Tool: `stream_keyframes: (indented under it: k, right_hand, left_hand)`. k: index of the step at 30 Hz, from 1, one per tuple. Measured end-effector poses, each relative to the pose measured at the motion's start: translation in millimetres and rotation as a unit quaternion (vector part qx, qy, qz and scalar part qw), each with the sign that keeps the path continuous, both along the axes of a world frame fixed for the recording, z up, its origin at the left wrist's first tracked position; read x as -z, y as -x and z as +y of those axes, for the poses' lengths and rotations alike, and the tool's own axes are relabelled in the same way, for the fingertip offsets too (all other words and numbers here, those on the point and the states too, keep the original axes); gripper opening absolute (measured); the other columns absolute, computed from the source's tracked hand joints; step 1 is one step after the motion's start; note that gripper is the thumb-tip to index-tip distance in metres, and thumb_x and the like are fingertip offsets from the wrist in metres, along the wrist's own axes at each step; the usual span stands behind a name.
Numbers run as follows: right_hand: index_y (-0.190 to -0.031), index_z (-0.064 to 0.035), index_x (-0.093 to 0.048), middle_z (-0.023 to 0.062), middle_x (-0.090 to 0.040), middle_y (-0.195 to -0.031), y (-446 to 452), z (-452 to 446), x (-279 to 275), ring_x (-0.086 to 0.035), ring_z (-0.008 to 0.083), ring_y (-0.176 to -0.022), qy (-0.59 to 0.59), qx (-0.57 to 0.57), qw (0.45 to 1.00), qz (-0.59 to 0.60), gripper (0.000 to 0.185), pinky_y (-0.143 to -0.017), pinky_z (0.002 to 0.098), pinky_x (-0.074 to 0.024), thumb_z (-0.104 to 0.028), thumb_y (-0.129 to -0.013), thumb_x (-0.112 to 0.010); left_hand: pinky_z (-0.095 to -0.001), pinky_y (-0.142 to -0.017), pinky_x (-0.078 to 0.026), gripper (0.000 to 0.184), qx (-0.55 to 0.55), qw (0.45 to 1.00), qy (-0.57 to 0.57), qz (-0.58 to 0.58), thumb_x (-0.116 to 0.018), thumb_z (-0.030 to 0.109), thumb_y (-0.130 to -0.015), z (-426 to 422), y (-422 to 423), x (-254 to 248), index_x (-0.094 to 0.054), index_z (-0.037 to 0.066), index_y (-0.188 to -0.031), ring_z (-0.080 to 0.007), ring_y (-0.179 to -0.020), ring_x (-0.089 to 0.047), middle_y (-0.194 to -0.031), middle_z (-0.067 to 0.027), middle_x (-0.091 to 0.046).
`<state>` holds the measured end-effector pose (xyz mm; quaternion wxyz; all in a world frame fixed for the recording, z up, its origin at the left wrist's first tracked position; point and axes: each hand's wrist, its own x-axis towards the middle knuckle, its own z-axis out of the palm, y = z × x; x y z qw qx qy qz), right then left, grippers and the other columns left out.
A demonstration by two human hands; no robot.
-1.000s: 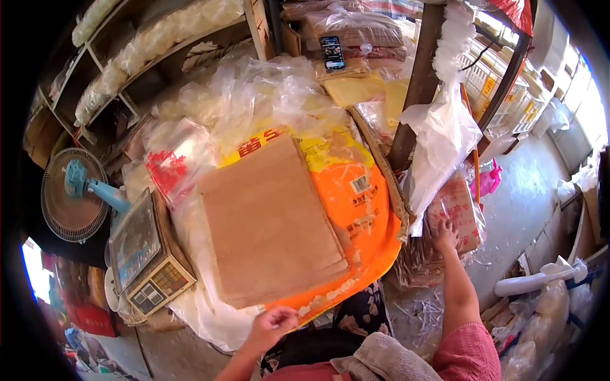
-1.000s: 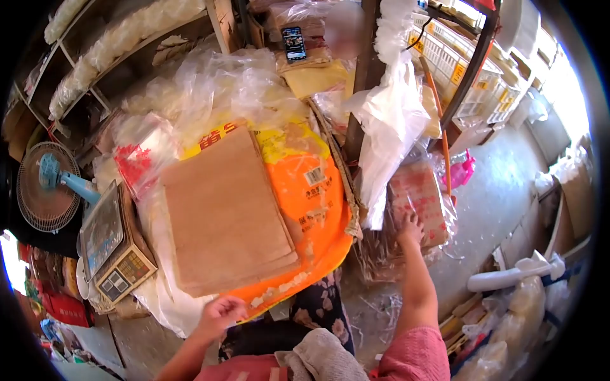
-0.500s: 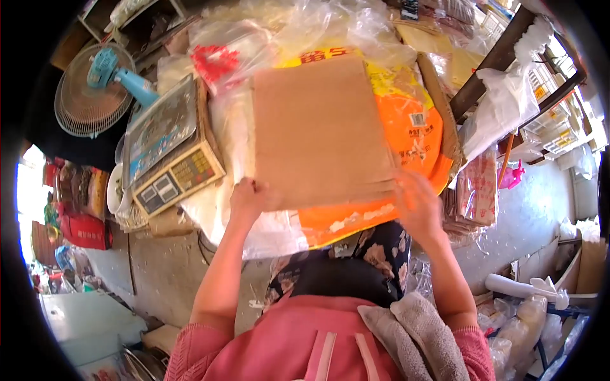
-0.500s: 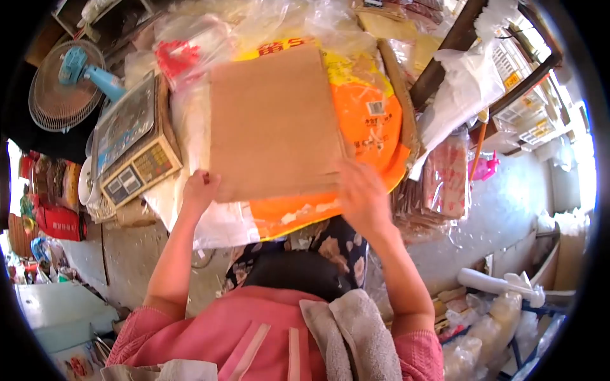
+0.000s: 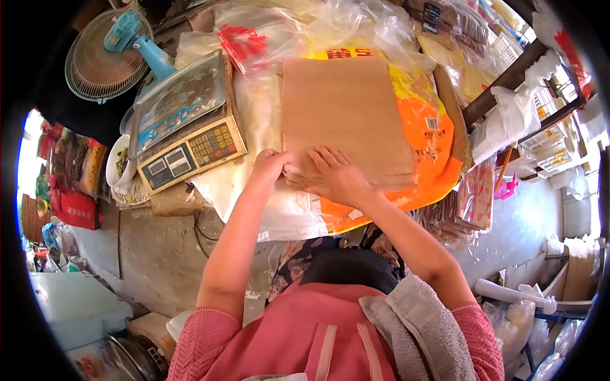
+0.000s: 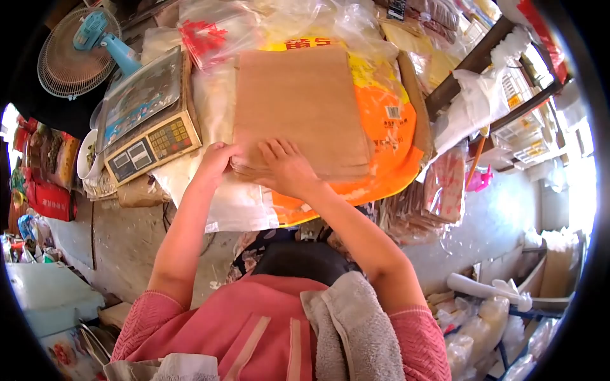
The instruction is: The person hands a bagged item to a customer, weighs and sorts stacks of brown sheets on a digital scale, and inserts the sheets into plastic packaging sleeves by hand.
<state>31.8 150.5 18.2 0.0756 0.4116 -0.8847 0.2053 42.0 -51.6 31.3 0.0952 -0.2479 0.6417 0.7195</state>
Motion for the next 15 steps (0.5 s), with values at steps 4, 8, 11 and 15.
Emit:
stream_keyframes:
  k: [4,8,11,15]
  right_hand:
    - [-0.128,-0.0002,-0.041,0.0187,-0.049,-0.124,7.5,-4.9,-16.1,-0.046,0.0362,-0.116,0.024,0.018,0.999,-0.045,0.075,-0.095,0.0403,-0.0408,-0.046,-0.074,-0.067]
    - [-0.130,-0.0047,-0.042,0.0163,-0.053,-0.122,24.8,3.7,-34.8,-0.051,0.0341,-0.110,0.069,0.008,0.987,-0.142,0.074,-0.092,0.0390,-0.0427,-0.045,-0.074,-0.068]
    - [-0.130,-0.0109,-0.044,0.0142,-0.054,-0.121,32.1,6.6,-44.3,-0.052,0.0327,-0.110,0.085,-0.012,0.978,-0.189,0.068,-0.092,0.0381,-0.0428,-0.043,-0.075,-0.067]
    - [-0.126,-0.0096,-0.049,0.0159,-0.060,-0.111,33.4,7.5,-54.4,-0.058,0.0314,-0.101,0.047,0.058,0.953,-0.294,0.060,-0.085,0.0357,-0.0457,-0.037,-0.076,-0.069]
  left_hand:
    - [-0.0291,-0.070,-0.048,0.034,-0.039,0.981,-0.185,0.048,-0.071,0.013,-0.072,-0.9,1.1,-3.3,-0.051,0.000,-0.097,-0.0162,-0.078,-0.058,-0.087,-0.0057,-0.058]
    - [-0.0310,-0.088,-0.045,0.083,0.032,0.950,-0.247,0.186,-0.077,0.014,-0.070,16.6,-11.6,-10.5,-0.029,-0.005,-0.135,-0.0196,-0.103,-0.052,-0.113,-0.0102,-0.052]
    - [-0.0316,-0.091,-0.043,0.087,0.079,0.960,-0.120,0.241,-0.077,0.011,-0.070,24.1,-11.1,-6.0,-0.025,-0.005,-0.138,-0.0196,-0.106,-0.052,-0.116,-0.0107,-0.052]
    - [-0.0311,-0.092,-0.042,0.087,0.083,0.957,-0.144,0.236,-0.075,0.006,-0.070,23.5,-9.9,-7.5,-0.024,-0.006,-0.139,-0.0189,-0.109,-0.050,-0.120,-0.0111,-0.051]
